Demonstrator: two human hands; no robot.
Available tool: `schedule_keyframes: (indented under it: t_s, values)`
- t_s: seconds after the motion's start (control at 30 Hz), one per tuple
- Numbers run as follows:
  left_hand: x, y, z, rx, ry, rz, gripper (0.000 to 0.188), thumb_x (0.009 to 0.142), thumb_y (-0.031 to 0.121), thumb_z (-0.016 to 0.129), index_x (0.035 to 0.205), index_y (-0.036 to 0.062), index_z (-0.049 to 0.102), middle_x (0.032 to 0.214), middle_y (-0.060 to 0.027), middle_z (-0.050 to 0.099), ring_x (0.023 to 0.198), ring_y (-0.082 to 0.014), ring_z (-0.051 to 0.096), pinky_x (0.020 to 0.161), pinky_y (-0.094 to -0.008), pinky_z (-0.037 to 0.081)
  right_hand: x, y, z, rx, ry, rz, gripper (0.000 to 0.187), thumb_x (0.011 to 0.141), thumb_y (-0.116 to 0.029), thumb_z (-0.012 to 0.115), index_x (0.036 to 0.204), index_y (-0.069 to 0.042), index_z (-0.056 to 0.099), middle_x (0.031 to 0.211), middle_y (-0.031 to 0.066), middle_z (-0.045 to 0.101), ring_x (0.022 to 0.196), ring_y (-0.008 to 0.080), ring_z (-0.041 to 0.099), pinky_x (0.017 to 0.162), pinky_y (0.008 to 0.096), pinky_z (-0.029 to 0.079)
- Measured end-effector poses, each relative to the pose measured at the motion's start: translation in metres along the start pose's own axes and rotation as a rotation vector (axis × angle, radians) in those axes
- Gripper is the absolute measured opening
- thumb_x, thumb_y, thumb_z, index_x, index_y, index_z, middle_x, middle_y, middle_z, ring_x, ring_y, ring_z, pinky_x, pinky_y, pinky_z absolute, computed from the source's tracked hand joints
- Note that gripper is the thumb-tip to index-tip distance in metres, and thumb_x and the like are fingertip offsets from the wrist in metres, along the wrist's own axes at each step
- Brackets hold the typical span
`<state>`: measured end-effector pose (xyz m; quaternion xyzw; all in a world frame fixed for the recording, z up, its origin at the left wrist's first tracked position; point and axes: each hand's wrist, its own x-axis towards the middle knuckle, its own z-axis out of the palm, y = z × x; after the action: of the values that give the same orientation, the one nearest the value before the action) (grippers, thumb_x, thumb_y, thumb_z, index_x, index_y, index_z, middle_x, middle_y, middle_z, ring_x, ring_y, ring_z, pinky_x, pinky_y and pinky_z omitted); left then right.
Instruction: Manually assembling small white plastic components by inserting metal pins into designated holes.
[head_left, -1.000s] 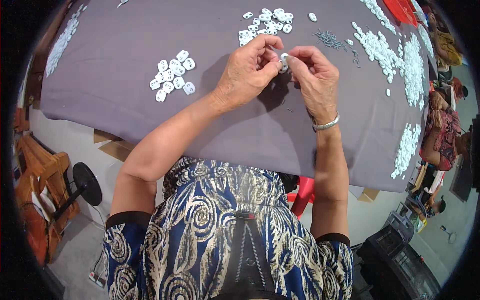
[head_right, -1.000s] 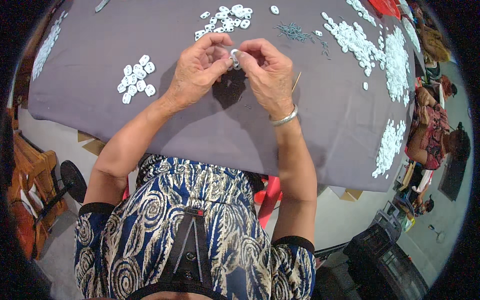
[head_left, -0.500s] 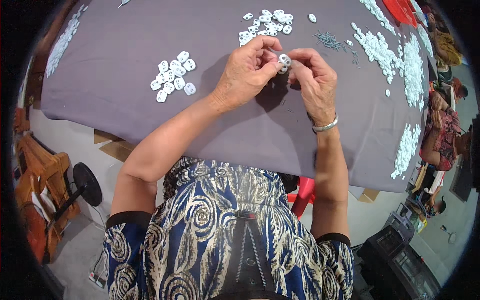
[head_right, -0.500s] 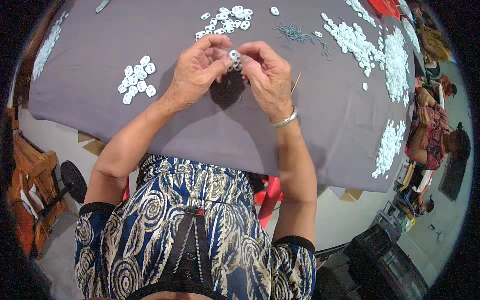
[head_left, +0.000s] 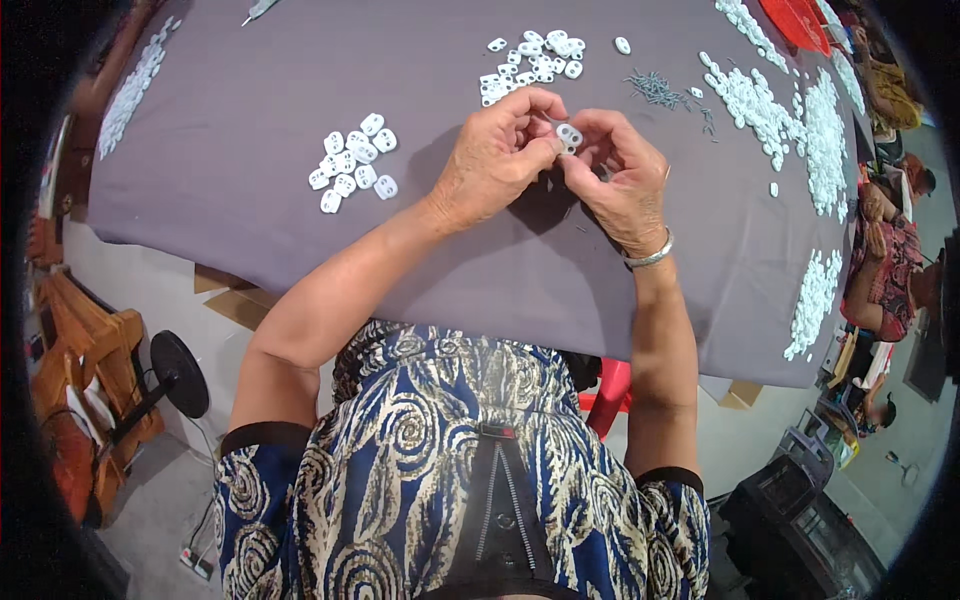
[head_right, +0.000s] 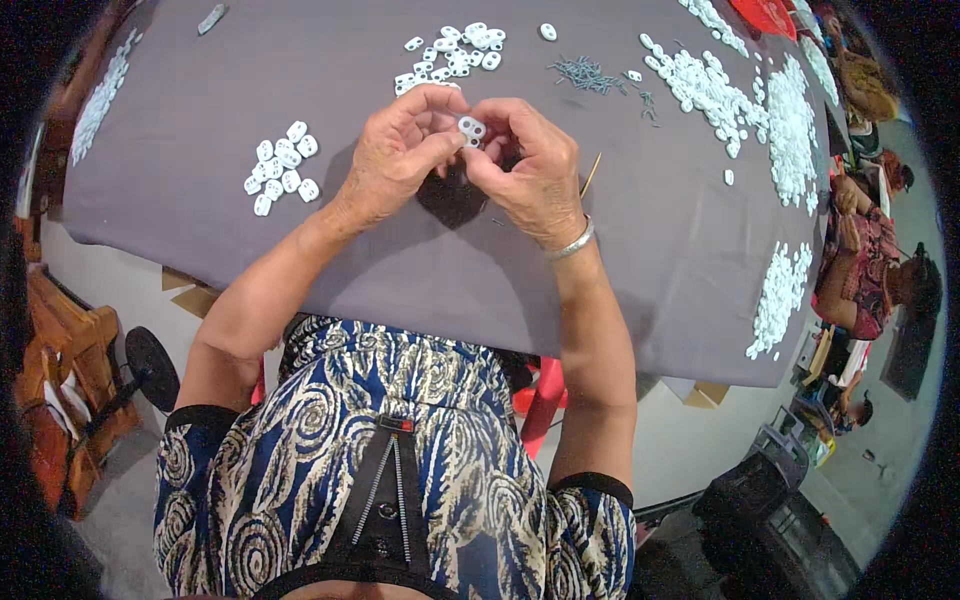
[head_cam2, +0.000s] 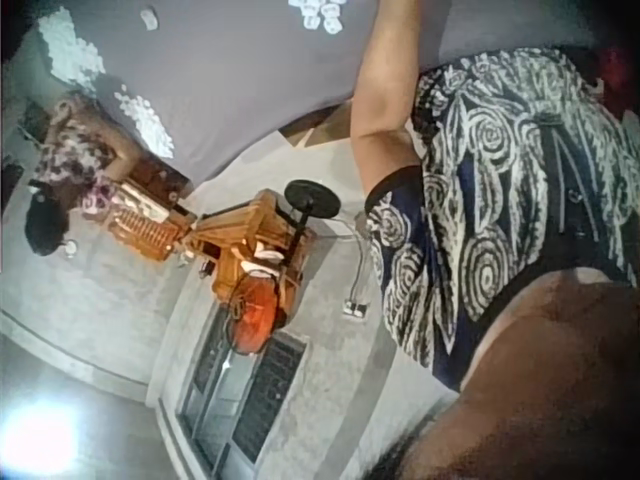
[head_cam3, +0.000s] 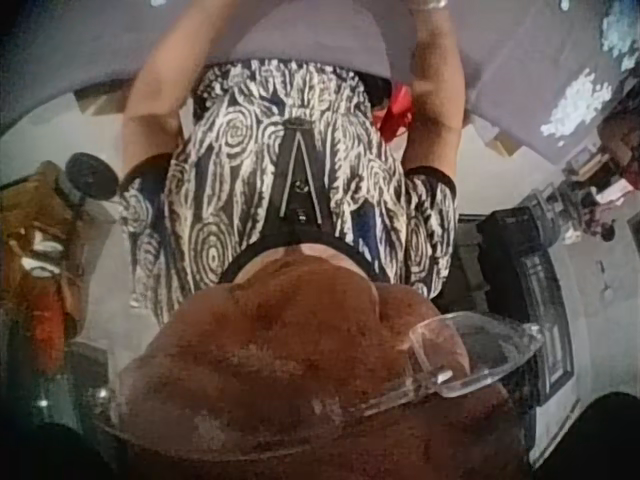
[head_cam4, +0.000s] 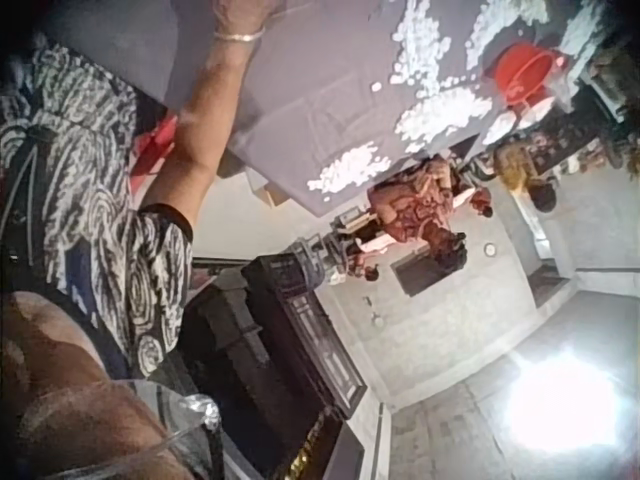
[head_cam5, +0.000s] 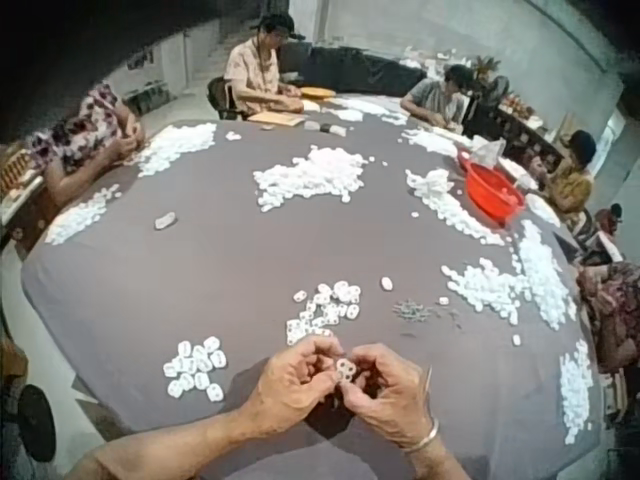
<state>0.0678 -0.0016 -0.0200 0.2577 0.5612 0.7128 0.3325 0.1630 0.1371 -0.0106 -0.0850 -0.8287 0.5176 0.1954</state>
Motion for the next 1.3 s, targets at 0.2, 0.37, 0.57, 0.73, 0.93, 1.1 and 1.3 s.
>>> schedule_keyframes:
  t_s: [0.2,0.37,0.57,0.73,0.93,1.1,1.3]
  values:
    - [-0.001,0.001,0.004,-0.073,0.002,0.014,0.022,0.086,-0.003,0.058,0.107,0.0014,0.056,0.078,0.005,0.051,0.068,0.0001,0.048,0.059,-0.0165,0.042,-0.001,-0.003,-0.003,0.116,-0.011,0.007,0.025,0.079,0.007,0.064,0.104,0.002,0.062,0.089,-0.0011,0.062,0.071,0.0023,0.055,0.062,0.0173,0.047]
    - [-0.002,0.001,0.003,-0.003,-0.003,0.032,0.021,0.087,-0.002,0.058,0.107,0.0019,0.055,0.079,0.0048,0.051,0.068,0.0003,0.048,0.059,-0.0168,0.042,0.0,-0.006,-0.002,0.302,0.022,0.121,0.016,0.085,0.004,0.061,0.101,0.002,0.063,0.084,-0.0007,0.062,0.07,0.0032,0.056,0.06,0.018,0.047]
    - [-0.002,-0.001,0.004,0.019,0.01,0.042,0.02,0.088,-0.001,0.057,0.108,0.002,0.055,0.079,0.0043,0.052,0.068,0.0,0.048,0.058,-0.0171,0.041,0.0,-0.004,0.0,0.337,0.05,0.183,0.014,0.087,0.004,0.06,0.101,0.001,0.063,0.085,0.0001,0.063,0.065,0.0032,0.056,0.058,0.0178,0.046]
    - [-0.002,0.002,0.005,0.014,0.019,0.03,0.019,0.089,-0.001,0.056,0.108,0.002,0.055,0.08,0.0037,0.053,0.068,-0.0003,0.049,0.058,-0.0177,0.041,0.0,-0.005,0.002,0.336,0.083,0.189,0.012,0.087,0.004,0.059,0.099,0.001,0.063,0.084,0.0003,0.063,0.064,0.0039,0.057,0.057,0.018,0.047]
    - [-0.002,0.001,0.004,-0.001,0.021,0.071,0.02,0.089,-0.002,0.056,0.108,0.0016,0.054,0.08,0.0027,0.054,0.069,-0.0009,0.051,0.059,-0.0179,0.042,0.0,-0.008,0.005,0.396,0.113,0.191,0.013,0.087,0.005,0.058,0.099,0.001,0.062,0.084,0.0016,0.063,0.064,0.0048,0.057,0.058,0.0183,0.047]
    - [-0.005,0.001,0.006,-0.029,0.057,0.096,0.019,0.09,-0.003,0.057,0.109,0.0013,0.054,0.083,0.0002,0.058,0.073,-0.0038,0.057,0.06,-0.0186,0.048,-0.001,-0.009,0.008,0.442,0.14,0.203,0.012,0.088,0.005,0.057,0.099,0.003,0.061,0.086,0.0038,0.063,0.066,0.0059,0.058,0.059,0.0191,0.048]
    - [-0.005,0.002,0.009,-0.091,0.068,0.11,0.019,0.09,-0.003,0.057,0.108,0.0012,0.054,0.085,-0.0016,0.058,0.071,-0.0052,0.059,0.059,-0.0196,0.05,-0.003,-0.011,0.011,0.496,0.192,0.203,0.013,0.088,0.005,0.058,0.101,0.003,0.059,0.089,0.006,0.064,0.067,0.0078,0.06,0.061,0.0208,0.051]
